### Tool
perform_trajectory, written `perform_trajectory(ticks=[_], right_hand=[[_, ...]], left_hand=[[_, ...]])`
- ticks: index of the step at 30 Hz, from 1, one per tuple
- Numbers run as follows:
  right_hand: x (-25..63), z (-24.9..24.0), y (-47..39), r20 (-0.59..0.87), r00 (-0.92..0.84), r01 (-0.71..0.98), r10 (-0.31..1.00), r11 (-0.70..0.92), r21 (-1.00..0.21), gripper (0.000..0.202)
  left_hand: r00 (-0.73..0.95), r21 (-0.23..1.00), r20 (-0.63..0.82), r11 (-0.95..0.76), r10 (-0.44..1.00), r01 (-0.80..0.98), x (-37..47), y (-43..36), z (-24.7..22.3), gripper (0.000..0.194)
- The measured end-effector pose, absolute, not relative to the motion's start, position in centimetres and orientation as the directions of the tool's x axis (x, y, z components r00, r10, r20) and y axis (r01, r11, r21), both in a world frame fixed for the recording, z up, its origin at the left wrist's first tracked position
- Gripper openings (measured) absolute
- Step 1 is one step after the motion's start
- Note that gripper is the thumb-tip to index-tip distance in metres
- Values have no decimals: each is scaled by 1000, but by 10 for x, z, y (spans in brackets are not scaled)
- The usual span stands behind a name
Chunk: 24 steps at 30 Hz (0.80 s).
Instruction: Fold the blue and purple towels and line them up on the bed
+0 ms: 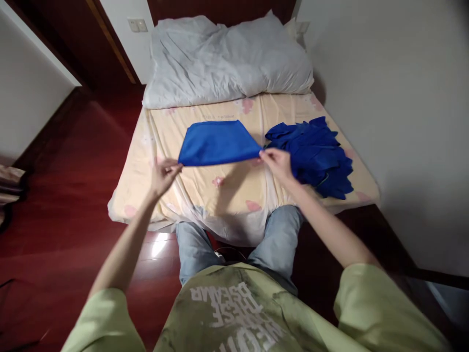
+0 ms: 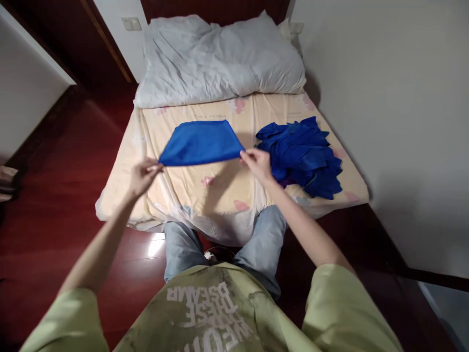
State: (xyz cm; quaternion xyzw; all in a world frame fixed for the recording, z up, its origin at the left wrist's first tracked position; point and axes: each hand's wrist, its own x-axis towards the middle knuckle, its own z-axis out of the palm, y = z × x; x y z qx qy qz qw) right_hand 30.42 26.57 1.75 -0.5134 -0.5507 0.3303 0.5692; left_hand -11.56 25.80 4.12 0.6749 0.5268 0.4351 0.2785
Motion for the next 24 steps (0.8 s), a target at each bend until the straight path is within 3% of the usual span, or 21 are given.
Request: perform_trajectory(ticks=[2,3,6,8,14,19,24], right_hand=[[294,-47,235,98,204,159,974,66,-985,51],[288,-76,221,-12,224,128,975,-42,-991,54],[271,-137,187,-277,287,47,917,-302,-952,59],[264,-156,174,-368,308,-21,877,-380,-925,60],[270,-164,168,-359,236,-16,903,-365,-931,61],[291,-169,161,-361,192,78,913,-381,-921,49],[317,-172,157,-389,66,226,919,-393,-891,32]], left_hand=[[5,878,-48,40,999,477,-106,224,-27,45],[5,872,-128,110,992,477,-101,208,-58,43],[2,866,-255,227,967,445,-87,171,-120,43],[-28,864,-293,277,956,421,-81,157,-137,47],[-86,836,-352,355,932,420,-82,156,-138,61],[-81,815,-391,386,917,432,-89,143,-125,53],[33,824,-433,381,901,419,-109,138,-113,46]])
